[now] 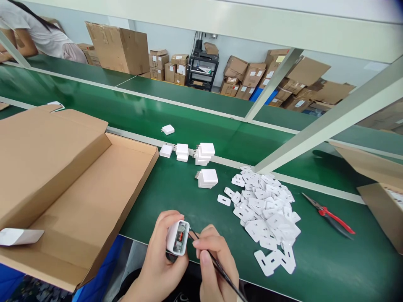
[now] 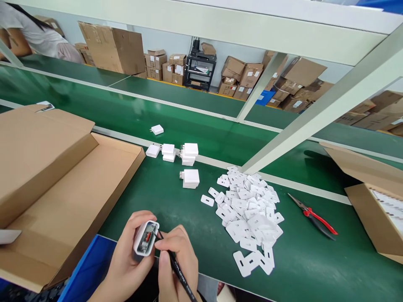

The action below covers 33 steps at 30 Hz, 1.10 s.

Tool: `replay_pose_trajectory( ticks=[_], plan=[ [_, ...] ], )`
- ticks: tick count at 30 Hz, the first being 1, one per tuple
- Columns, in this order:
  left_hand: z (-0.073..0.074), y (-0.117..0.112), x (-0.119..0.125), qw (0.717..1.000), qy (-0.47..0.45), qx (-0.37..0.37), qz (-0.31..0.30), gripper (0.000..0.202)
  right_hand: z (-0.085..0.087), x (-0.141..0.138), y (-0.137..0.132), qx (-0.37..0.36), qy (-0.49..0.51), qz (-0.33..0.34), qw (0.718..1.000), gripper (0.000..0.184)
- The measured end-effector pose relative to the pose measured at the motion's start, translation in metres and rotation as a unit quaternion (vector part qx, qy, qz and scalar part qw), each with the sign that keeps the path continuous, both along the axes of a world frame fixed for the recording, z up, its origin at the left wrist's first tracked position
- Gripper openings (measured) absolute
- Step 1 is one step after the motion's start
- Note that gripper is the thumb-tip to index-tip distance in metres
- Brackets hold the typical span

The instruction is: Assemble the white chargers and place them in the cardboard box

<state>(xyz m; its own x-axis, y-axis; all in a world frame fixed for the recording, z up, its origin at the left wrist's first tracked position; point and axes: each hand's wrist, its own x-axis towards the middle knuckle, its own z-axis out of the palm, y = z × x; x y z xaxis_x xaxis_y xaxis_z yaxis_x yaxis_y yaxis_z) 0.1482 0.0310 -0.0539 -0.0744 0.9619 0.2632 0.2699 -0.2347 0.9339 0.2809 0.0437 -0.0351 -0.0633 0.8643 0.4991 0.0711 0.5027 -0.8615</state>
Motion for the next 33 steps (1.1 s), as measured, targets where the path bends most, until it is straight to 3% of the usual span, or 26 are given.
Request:
replay_pose_trajectory(
  ticks=[7,14,19,22,24,26,29,31,33],
  plan=[
    [-0.002,0.004,-0.002,0.995,0.086,0.053,0.025,0.062,0.021,0.028,0.014,-0.014,-0.074,0.061,0.995,0.020],
    [-0.006,0.005,0.001,0.989,0.120,0.085,0.027,0.052,0.024,0.018,0.019,-0.008,-0.164,0.085,0.983,0.014],
    [-0.008,0.010,-0.005,0.999,0.041,-0.009,0.017,0.049,0.011,0.030,0.019,-0.020,-0.053,0.021,0.998,0.019],
    [-0.012,0.014,-0.014,0.994,-0.081,-0.069,-0.029,0.037,0.002,0.038,0.035,-0.027,-0.119,0.004,0.992,0.017],
    [-0.015,0.016,-0.020,0.984,-0.150,-0.080,-0.051,0.034,-0.009,0.037,0.053,0.006,-0.267,0.028,0.963,0.015],
    [-0.018,0.016,-0.021,0.978,-0.185,-0.080,-0.052,0.035,-0.022,0.033,0.072,0.072,-0.405,0.049,0.910,0.019],
    [-0.022,0.015,-0.019,0.972,-0.213,-0.089,-0.040,0.037,-0.041,0.030,0.091,0.141,-0.511,0.064,0.846,0.036],
    [-0.023,0.014,-0.016,0.966,-0.237,-0.098,-0.020,0.034,-0.049,0.037,0.095,0.136,-0.533,0.064,0.832,0.049],
    [-0.024,0.015,-0.014,0.961,-0.252,-0.113,0.001,0.030,-0.052,0.053,0.095,0.095,-0.533,0.041,0.840,0.051]
  ],
)
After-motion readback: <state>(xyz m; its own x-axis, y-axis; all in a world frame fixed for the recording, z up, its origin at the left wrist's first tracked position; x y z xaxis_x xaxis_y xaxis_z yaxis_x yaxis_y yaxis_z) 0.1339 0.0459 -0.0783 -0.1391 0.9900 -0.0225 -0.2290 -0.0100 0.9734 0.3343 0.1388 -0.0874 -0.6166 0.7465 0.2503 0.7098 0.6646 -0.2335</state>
